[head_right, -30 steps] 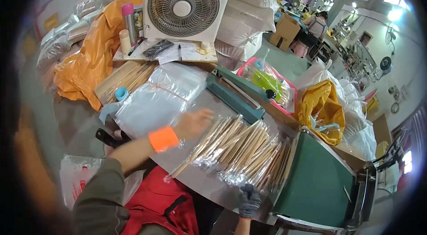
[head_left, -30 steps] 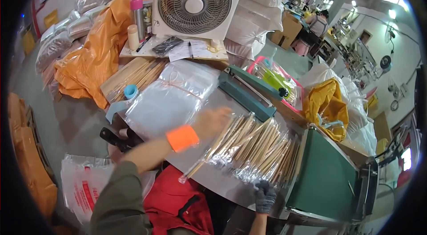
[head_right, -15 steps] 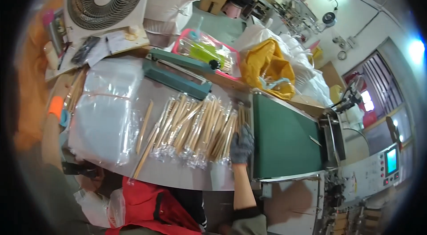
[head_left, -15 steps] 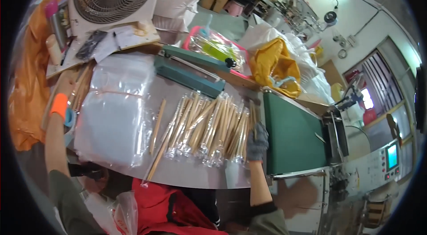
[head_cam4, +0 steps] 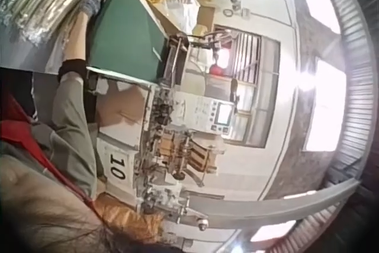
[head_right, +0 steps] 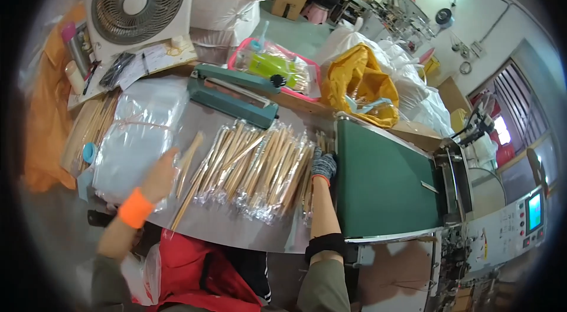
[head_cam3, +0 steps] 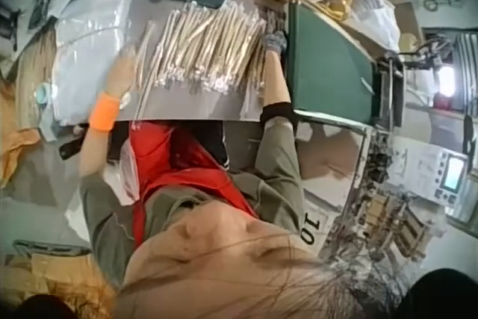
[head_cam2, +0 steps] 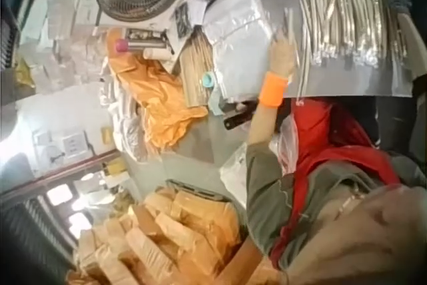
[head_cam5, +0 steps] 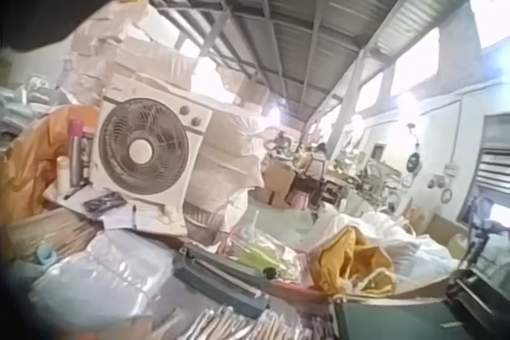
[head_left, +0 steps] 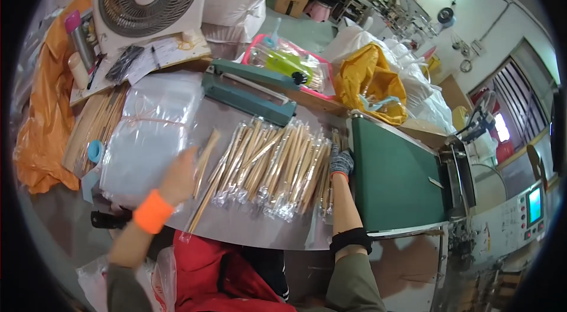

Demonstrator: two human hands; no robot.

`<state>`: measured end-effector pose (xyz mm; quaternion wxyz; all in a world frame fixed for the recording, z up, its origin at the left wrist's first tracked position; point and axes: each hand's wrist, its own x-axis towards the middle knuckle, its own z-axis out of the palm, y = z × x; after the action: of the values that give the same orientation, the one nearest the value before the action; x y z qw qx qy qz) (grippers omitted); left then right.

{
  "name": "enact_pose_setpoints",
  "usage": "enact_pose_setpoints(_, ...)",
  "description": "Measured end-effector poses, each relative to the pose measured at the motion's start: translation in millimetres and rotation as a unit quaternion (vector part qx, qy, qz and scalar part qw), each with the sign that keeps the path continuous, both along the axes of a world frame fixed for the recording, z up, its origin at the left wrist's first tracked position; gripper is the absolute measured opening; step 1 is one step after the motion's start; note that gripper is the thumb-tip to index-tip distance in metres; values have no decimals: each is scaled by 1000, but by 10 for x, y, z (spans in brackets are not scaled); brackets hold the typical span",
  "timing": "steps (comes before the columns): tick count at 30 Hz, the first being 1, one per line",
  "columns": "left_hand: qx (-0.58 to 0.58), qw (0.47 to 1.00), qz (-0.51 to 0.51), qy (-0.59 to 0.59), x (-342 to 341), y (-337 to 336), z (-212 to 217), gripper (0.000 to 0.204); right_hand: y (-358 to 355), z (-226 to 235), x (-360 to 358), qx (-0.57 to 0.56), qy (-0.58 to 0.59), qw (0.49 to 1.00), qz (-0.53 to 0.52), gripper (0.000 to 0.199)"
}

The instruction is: Packaging bundles of wooden sticks into plastic bags and sealing them using a handheld machine on a factory floor.

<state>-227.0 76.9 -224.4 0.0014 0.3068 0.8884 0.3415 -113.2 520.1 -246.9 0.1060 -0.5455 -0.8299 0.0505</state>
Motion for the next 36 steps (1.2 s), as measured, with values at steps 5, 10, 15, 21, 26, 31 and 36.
enact_pose_setpoints(5, -5, 989, 46, -137, 66, 1707, -65, 74, 797, -372, 603, 232, 79, 969, 6, 73)
enact_pose_setpoints(10, 256, 844, -97, -461, 265, 2274, -16, 99, -393, -20, 143, -188, 157, 954, 170, 67)
enact_pose_setpoints(15, 329, 846, -97, -408, 554, 1824, -113, 97, -1542, 124, 469, -539, 507, 659, 137, 41)
enact_pose_setpoints(21, 280, 896, -103, -329, 1955, -48, 192, 101, -2985, 5, 1949, -511, 447, 697, 230, 62)
enact_pose_setpoints(26, 294, 789, -113, -527, 1961, -351, -113, 98, -3175, -37, 2075, -607, 444, 644, 142, 62)
enact_pose_setpoints(31, 312, 783, -159, -514, 2011, -358, -64, 87, -2797, 122, 1738, -344, 361, 763, 411, 83)
enact_pose_setpoints(36, 326, 800, -85, -496, 2156, -261, -290, 82, -2587, -239, 1382, -392, 394, 706, 440, 76)
